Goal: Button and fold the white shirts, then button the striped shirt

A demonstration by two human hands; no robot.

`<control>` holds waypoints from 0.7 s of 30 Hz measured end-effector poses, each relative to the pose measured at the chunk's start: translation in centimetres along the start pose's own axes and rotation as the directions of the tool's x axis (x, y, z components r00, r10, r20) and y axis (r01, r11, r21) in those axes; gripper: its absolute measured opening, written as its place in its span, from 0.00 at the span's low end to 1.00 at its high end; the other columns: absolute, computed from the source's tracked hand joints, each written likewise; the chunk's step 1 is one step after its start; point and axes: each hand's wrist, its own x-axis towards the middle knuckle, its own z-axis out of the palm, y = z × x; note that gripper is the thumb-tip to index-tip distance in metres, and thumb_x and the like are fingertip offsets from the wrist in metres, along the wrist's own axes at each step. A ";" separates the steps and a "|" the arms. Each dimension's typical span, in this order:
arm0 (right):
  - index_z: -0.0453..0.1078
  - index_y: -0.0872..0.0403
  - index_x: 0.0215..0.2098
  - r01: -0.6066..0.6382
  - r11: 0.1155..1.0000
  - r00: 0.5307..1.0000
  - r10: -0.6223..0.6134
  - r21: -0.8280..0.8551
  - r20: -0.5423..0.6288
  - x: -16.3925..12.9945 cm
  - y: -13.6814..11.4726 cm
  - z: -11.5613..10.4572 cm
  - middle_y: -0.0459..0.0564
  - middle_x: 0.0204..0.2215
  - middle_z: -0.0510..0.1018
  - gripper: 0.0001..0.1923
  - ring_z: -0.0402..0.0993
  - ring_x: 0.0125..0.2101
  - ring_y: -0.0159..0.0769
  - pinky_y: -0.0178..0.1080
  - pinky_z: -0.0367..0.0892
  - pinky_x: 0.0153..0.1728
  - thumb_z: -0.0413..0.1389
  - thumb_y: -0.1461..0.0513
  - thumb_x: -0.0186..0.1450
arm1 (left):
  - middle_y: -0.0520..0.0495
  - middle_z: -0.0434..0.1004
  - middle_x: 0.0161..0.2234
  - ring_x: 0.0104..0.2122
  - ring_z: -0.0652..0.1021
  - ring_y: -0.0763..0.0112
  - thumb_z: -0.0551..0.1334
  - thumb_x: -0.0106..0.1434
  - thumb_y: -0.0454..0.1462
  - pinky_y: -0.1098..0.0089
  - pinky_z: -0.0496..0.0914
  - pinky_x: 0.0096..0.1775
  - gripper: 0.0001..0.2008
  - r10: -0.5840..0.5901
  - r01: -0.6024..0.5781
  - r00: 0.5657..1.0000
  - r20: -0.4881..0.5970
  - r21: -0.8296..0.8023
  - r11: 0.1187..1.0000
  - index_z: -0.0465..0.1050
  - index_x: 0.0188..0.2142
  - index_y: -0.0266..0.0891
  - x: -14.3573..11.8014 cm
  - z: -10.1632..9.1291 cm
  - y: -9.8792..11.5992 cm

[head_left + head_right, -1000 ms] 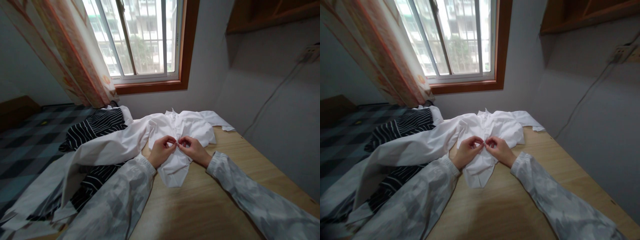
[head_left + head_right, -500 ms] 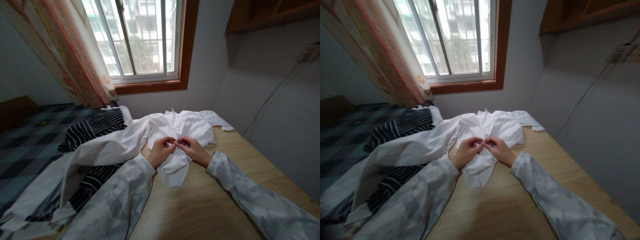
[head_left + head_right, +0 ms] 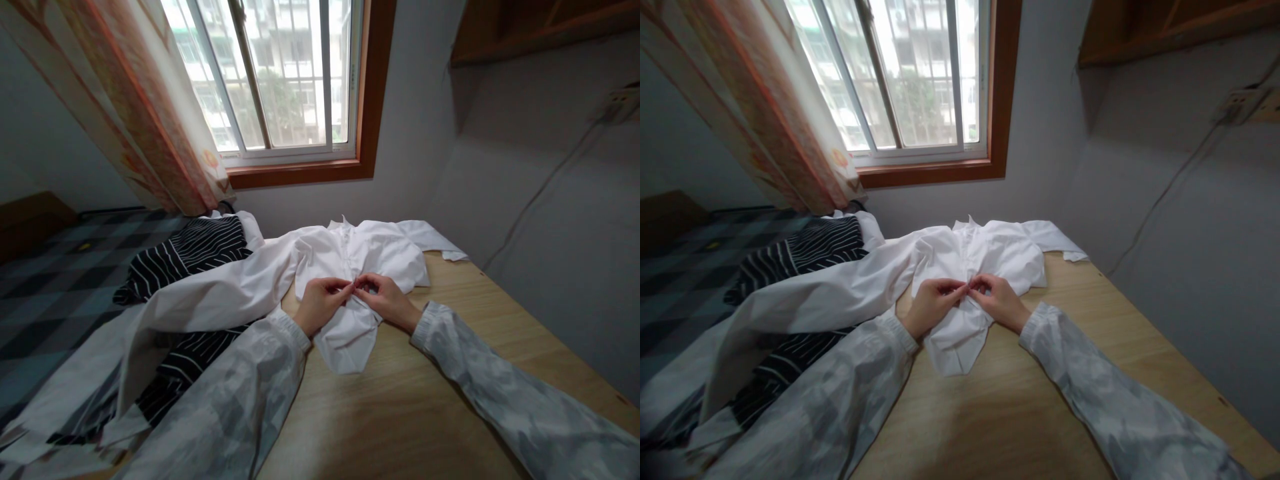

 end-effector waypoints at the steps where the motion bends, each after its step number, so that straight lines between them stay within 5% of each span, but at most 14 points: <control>1: 0.81 0.53 0.39 -0.003 1.000 1.000 0.003 -0.002 -0.003 0.0 -0.1 0.0 0.49 0.34 0.85 0.12 0.78 0.33 0.38 0.40 0.72 0.37 0.65 0.52 0.69 | 0.44 0.89 0.32 0.29 0.82 0.65 0.70 0.66 0.44 0.71 0.72 0.31 0.13 -0.002 0.002 1.000 0.002 0.006 1.000 0.90 0.38 0.38 0.0 0.0 0.0; 21: 0.79 0.51 0.42 0.020 0.999 0.999 -0.019 0.029 -0.030 -0.4 -0.7 0.1 0.49 0.36 0.86 0.11 0.81 0.36 0.41 0.43 0.76 0.42 0.66 0.52 0.69 | 0.46 0.85 0.28 0.26 0.79 0.70 0.70 0.62 0.41 0.72 0.72 0.29 0.11 -0.073 0.068 0.997 -0.035 -0.116 0.991 0.88 0.36 0.36 0.4 0.2 -0.3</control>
